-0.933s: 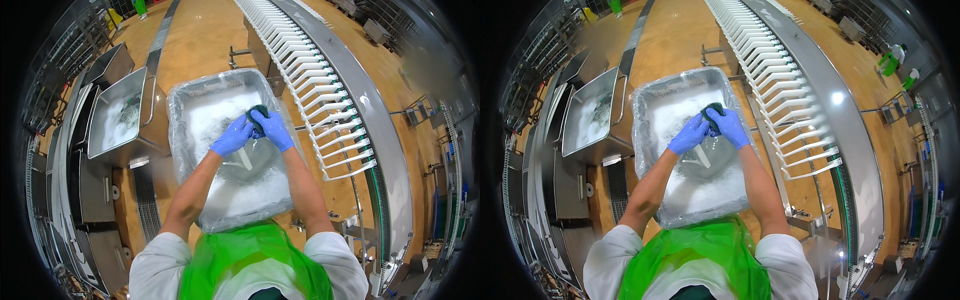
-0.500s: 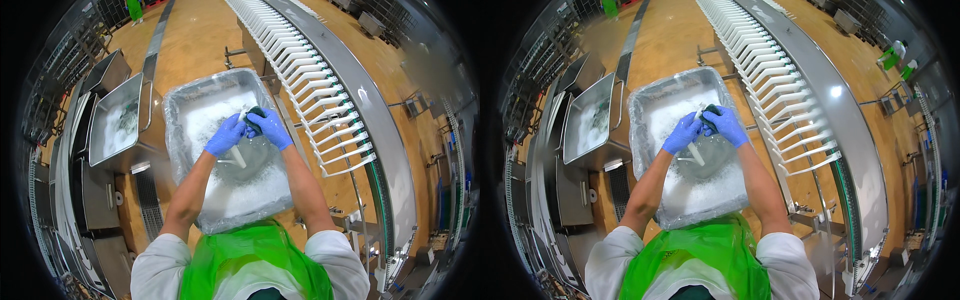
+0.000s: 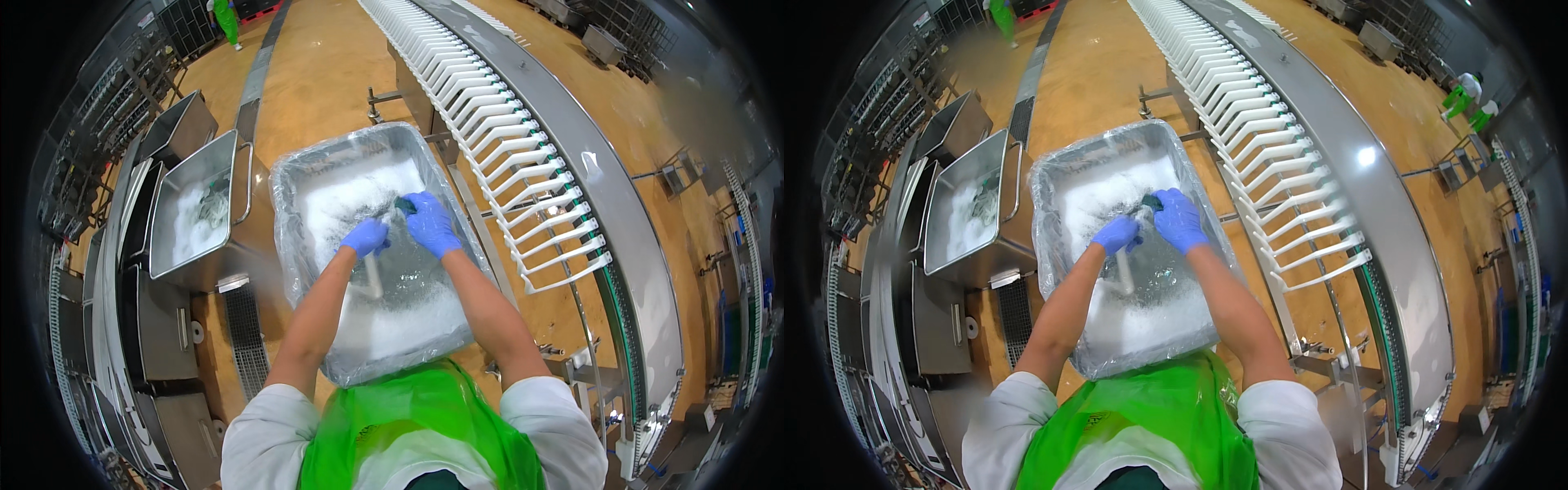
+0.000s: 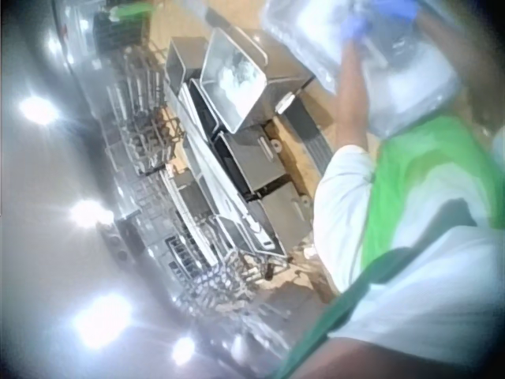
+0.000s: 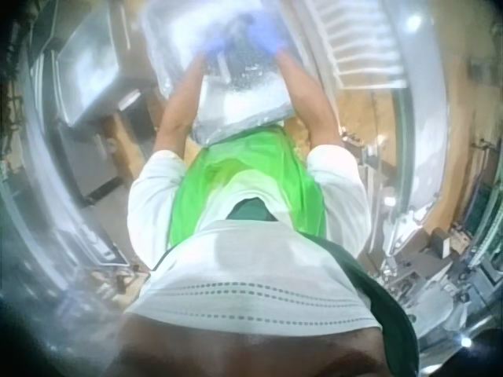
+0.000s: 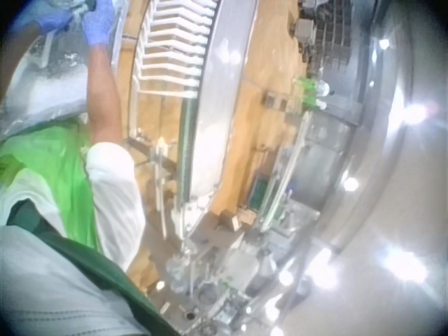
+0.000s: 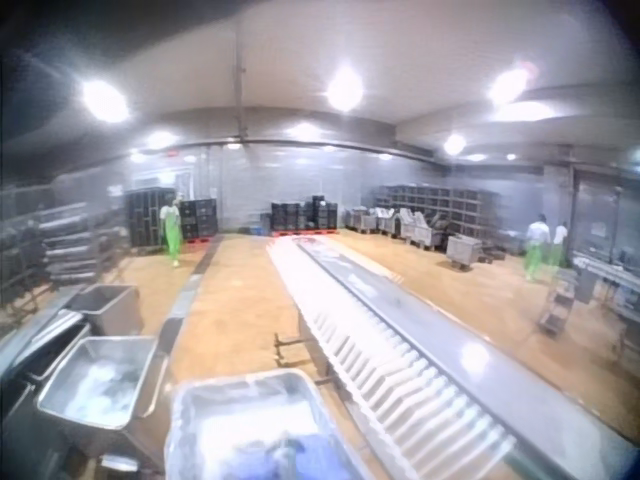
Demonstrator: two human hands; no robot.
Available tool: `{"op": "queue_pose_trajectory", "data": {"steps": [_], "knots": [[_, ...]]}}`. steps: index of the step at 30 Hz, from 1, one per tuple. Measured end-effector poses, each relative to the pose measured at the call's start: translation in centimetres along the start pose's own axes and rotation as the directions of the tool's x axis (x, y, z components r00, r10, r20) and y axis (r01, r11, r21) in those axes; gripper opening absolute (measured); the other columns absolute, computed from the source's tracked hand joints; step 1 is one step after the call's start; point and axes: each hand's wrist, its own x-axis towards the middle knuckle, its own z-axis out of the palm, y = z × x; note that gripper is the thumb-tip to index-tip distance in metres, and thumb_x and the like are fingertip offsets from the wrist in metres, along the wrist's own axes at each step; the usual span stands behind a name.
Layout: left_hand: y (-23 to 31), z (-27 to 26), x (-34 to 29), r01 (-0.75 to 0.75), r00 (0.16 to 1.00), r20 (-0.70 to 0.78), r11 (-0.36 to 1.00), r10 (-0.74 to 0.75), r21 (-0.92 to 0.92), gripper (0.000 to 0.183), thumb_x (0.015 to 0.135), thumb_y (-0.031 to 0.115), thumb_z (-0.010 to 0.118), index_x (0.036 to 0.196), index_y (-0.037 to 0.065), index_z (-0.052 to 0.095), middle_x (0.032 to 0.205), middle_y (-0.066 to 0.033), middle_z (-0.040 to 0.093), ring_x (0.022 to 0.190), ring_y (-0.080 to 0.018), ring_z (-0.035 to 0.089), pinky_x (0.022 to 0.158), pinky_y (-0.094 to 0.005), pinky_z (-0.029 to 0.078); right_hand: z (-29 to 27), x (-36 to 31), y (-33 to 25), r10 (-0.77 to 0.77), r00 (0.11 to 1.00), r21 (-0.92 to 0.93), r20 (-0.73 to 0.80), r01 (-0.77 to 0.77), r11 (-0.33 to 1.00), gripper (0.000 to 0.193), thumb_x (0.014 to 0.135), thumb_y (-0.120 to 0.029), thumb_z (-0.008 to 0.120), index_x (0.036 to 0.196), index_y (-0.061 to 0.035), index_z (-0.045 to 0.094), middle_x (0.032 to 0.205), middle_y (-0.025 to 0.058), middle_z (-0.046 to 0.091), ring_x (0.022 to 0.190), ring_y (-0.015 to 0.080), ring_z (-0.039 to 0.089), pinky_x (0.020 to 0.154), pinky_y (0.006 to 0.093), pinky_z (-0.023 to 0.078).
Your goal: The person repeatedly scrubs white plastic parts with a green sponge in a soapy water tub, rinses them, and places them on a conveyor belt. The process is repeated for multiple parts throughout the clip.
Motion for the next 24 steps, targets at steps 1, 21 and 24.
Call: {"op": "queue_pose_trajectory", "data": {"steps": [1, 21, 24], "knots": [[1.8, -0.4, -0.7, -0.013, 0.999, 0.043, 0.992, 0.019, -0.128, 0.025, 0.09, 0.016, 0.046, 0.083, -0.001, 0.063, 0.073, -0.012, 0.061, 0.062, -0.0184, 0.059, 0.059, -0.0329, 0.051, -0.7, 0.2, -0.7, 0.004, 1.0, -0.012, 0.028, -0.003, 1.0, 0.025, 0.078, -0.012, 0.06, 0.101, -0.0141, 0.069, 0.095, 0.0139, 0.063, 0.093, 0.0336, 0.062, 0.082, 0.0454, 0.049], [5.5, -0.2, -4.0, -0.227, 0.972, -0.188, 0.793, 0.143, -0.565, 0.027, 0.093, 0.021, 0.04, 0.078, 0.001, 0.053, 0.063, -0.0067, 0.051, 0.048, -0.0151, 0.051, 0.044, -0.0316, 0.045, 1.0, 2.0, -1.3, 0.013, 0.975, 0.496, 0.223, -0.125, 0.859, 0.03, 0.093, -0.003, 0.055, 0.123, -0.0039, 0.057, 0.105, 0.0085, 0.063, 0.09, 0.0163, 0.059, 0.081, 0.03, 0.05], [4.9, 0.2, -3.1, -0.279, 0.959, -0.209, 0.776, 0.193, -0.566, 0.034, 0.092, 0.022, 0.042, 0.07, 0.0, 0.055, 0.059, -0.0093, 0.054, 0.045, -0.0169, 0.053, 0.042, -0.0328, 0.044, 0.5, 1.8, -1.1, 0.021, 0.971, 0.498, 0.238, -0.141, 0.856, 0.025, 0.093, -0.005, 0.057, 0.117, -0.0035, 0.059, 0.095, 0.0084, 0.064, 0.083, 0.0151, 0.059, 0.074, 0.0311, 0.051]]}}
